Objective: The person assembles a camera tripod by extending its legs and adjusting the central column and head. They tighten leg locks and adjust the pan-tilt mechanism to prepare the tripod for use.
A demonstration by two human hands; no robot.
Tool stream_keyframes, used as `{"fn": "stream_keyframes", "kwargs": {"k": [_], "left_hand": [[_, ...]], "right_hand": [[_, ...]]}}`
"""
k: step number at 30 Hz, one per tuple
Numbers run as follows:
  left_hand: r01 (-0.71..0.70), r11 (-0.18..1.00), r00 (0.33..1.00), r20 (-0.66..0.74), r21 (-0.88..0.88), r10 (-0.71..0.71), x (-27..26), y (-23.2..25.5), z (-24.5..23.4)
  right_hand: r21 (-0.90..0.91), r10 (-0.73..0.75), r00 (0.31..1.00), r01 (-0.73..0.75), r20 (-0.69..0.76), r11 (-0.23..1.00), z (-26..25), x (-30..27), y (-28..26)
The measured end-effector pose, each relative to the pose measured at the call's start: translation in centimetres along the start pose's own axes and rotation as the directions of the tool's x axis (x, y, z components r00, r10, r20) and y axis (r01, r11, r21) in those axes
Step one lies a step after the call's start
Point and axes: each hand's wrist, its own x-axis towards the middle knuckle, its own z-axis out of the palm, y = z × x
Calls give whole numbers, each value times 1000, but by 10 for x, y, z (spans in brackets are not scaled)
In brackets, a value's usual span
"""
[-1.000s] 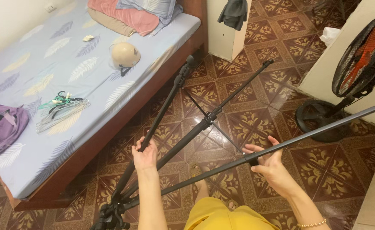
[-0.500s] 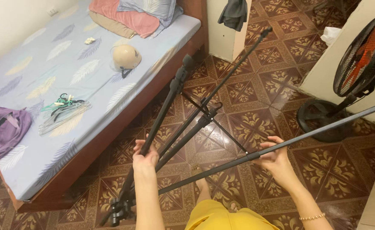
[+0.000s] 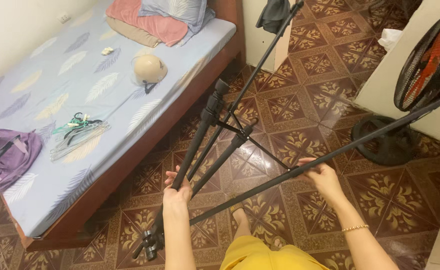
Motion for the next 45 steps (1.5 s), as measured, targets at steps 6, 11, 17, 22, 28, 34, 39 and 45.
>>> {"fn": "stream_keyframes", "kwargs": {"k": [6,11,17,22,28,34,39,45], "left_hand": [[-47,999,999,1,21,47,-8,9,-4],[-107,994,993,-44,27,108,-10,16,-6],[-17,998,998,-68,-64,13,-7,27,-14],[12,996,994,-104,-92,-21,-18,29,-18],[11,998,996,-83,-66,-17,-4,34,-23],[68,998,995,-68,16,-67,28,31,-33],[24,1000,997,-79,-7,-25,24,30,-33],[-11,1000,996,-94,-11,9,-5,28,-19]], "right_hand": [[-793,100,995,-56,7,606,2,5,32],[-141,208,968,-188,140,972,4,10,48],[309,101,966,-174,239,935,14,18,38],[348,74,994,-99,83,932,10,-6,-19],[527,16,967,124,-253,841,-25,-37,-93],[-50,64,979,-75,-195,996,8,-50,-65],[168,153,968,-120,-201,978,19,-43,-22],[296,55,857,116,-512,948,-45,-17,-21]]}}
